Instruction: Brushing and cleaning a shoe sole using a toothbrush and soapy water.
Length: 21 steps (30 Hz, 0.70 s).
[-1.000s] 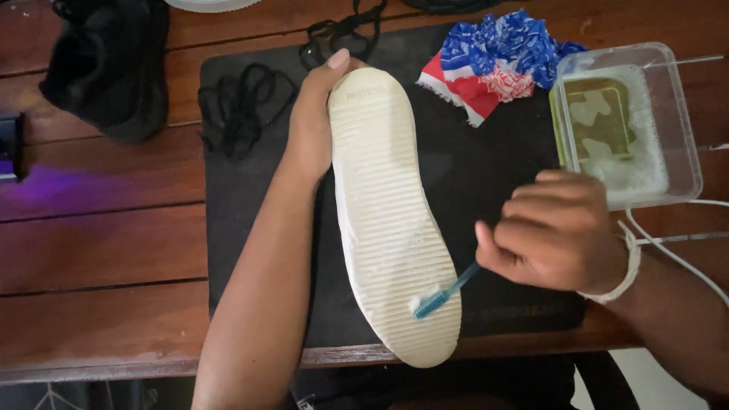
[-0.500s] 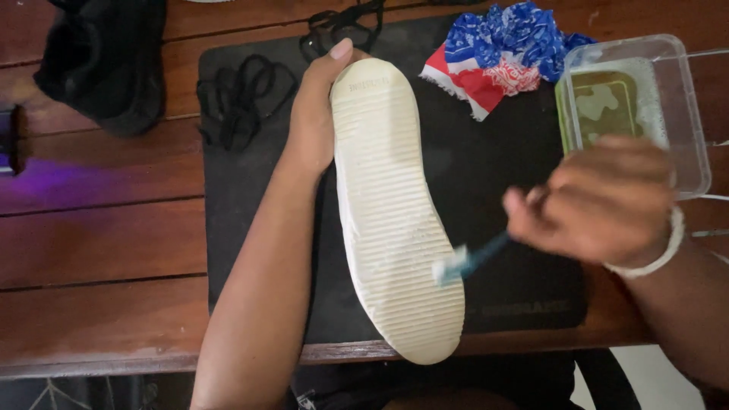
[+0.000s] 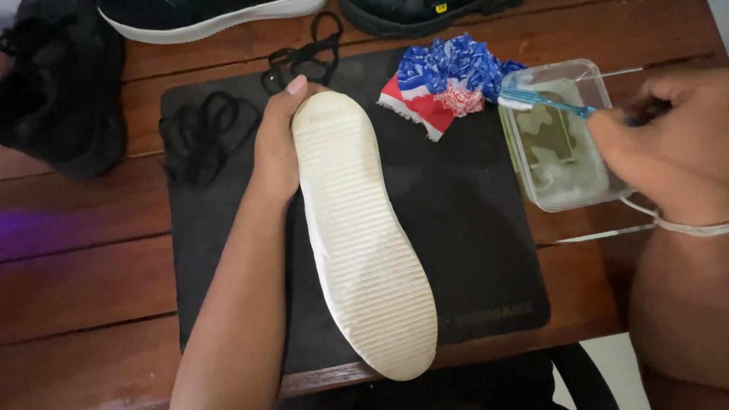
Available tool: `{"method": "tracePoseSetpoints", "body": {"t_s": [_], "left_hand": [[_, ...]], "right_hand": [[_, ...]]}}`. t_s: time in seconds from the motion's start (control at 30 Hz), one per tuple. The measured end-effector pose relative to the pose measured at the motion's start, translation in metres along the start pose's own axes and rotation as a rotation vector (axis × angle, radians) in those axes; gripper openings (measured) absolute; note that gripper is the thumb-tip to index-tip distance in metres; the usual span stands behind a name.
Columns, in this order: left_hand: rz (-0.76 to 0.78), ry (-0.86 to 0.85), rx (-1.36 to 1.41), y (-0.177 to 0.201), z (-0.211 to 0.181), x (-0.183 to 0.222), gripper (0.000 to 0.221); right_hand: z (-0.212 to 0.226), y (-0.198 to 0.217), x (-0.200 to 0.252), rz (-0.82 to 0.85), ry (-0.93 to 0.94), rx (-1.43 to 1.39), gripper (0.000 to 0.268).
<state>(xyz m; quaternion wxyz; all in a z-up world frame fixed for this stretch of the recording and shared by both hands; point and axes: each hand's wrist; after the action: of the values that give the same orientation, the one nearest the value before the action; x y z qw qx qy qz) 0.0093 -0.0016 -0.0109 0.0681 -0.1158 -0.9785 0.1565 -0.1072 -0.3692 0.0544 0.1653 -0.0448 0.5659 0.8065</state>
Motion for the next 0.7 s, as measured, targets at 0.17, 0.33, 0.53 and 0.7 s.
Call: {"method": "tracePoseSetpoints", "body": {"t_s": [0.17,0.33,0.53,0.7], "left_hand": [[0.038,-0.011,0.034,-0.003,-0.005,0.005,0.04],[0.036,-0.02,0.019,-0.005,-0.01,0.008,0.04],[0.002,0.01,0.023,-0.003,-0.005,0.004,0.038],[-0.01,0.01,0.009,-0.005,-0.006,0.005,0.04]], "right_hand": [[0.004,0.008,-0.01,0.03,-0.078,-0.042,0.029],[-0.021,-0.001,-0.016,0.067,-0.052,-0.003,0.036],[-0.033,-0.008,-0.016,0.136,-0.037,0.278,0.016],[-0.038,-0.014,-0.014,0.136,0.016,0.294,0.017]]}}
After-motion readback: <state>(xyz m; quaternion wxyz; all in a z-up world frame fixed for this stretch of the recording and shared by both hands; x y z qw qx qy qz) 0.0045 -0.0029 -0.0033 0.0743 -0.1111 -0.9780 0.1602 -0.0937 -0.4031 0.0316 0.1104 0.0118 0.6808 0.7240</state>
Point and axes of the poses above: each hand's wrist, its own x-axis away from the middle knuckle, its own y-axis out of the back of the hand, z = x × y, and after that the axes turned 6 degrees about -x, right-handed
